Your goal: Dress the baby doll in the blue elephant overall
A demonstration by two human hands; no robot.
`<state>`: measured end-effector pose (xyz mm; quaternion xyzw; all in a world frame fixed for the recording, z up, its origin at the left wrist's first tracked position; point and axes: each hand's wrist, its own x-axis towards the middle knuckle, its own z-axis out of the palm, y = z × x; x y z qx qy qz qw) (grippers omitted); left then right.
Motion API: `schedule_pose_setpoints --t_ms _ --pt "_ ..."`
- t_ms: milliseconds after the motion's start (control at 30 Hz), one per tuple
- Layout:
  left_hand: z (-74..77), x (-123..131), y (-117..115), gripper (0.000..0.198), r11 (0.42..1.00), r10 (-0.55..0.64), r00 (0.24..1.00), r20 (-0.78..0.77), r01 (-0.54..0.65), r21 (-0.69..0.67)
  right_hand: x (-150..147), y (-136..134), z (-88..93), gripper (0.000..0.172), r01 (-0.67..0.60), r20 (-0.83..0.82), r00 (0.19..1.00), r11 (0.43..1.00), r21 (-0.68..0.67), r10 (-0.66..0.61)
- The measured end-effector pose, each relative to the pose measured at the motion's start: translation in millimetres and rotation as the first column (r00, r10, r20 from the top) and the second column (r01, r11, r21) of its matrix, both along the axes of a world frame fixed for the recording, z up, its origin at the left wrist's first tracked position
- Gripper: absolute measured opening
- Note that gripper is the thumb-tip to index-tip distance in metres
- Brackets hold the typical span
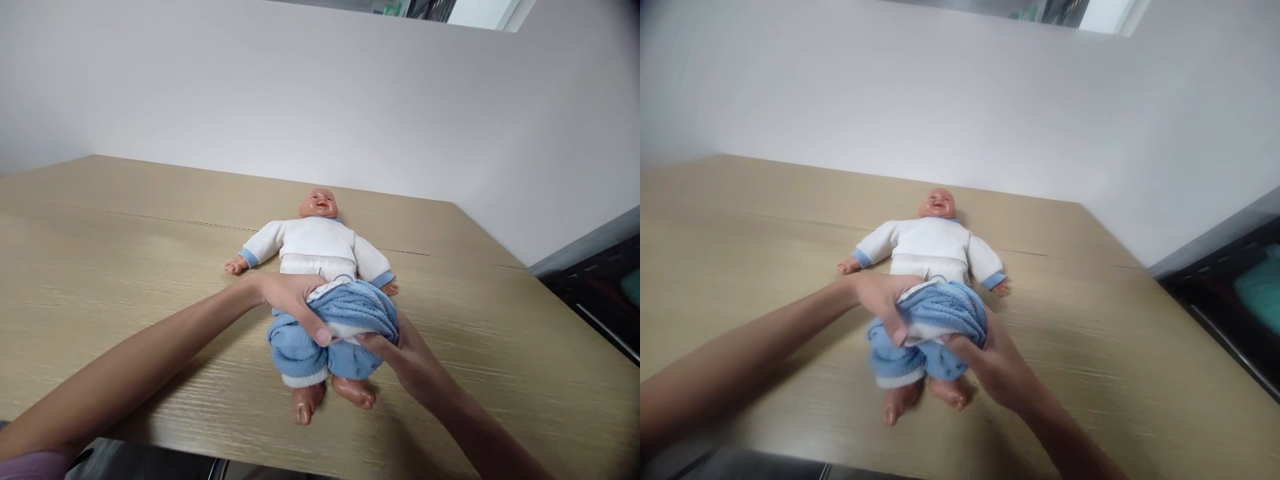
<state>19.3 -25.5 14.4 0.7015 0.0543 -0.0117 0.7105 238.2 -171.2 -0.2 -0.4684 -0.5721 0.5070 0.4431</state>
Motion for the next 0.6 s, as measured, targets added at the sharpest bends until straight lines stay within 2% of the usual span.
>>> schedule_pose_setpoints --t_ms 167,267,367,467,533,600 --pt "3.4 6 -6 0.037 0.992 0.058 0.998 0.025 -0.061 0.114 -17 -18 -2.5 0.041 0.288 0.07 0.956 0.957 -0.037 -0.285" --pt "7.2 6 -10 0.03 0.972 0.104 0.995 0.009 -0.104 0.209 -20 -32 -7.7 0.044 0.383 0.174 0.915 0.92 -0.088 -0.364" --pt "13.8 8 -18 0.029 0.93 0.138 0.99 0.005 -0.131 0.343 -30 -54 -14.0 0.054 0.481 0.255 0.861 0.868 -0.128 -0.44" --pt "19.6 12 -29 0.029 0.87 0.129 0.992 -0.007 -0.11 0.481 -46 -81 -29.0 0.065 0.589 0.306 0.791 0.795 -0.148 -0.529" --pt "20.9 15 -36 0.031 0.83 0.113 0.993 -0.042 -0.071 0.554 -55 -96 -45.0 0.068 0.653 0.339 0.73 0.752 -0.087 -0.594" --pt "20.8 15 -42 0.037 0.781 0.125 0.99 -0.071 -0.054 0.622 -60 -106 -61.7 0.063 0.713 0.381 0.62 0.695 0.089 -0.685"
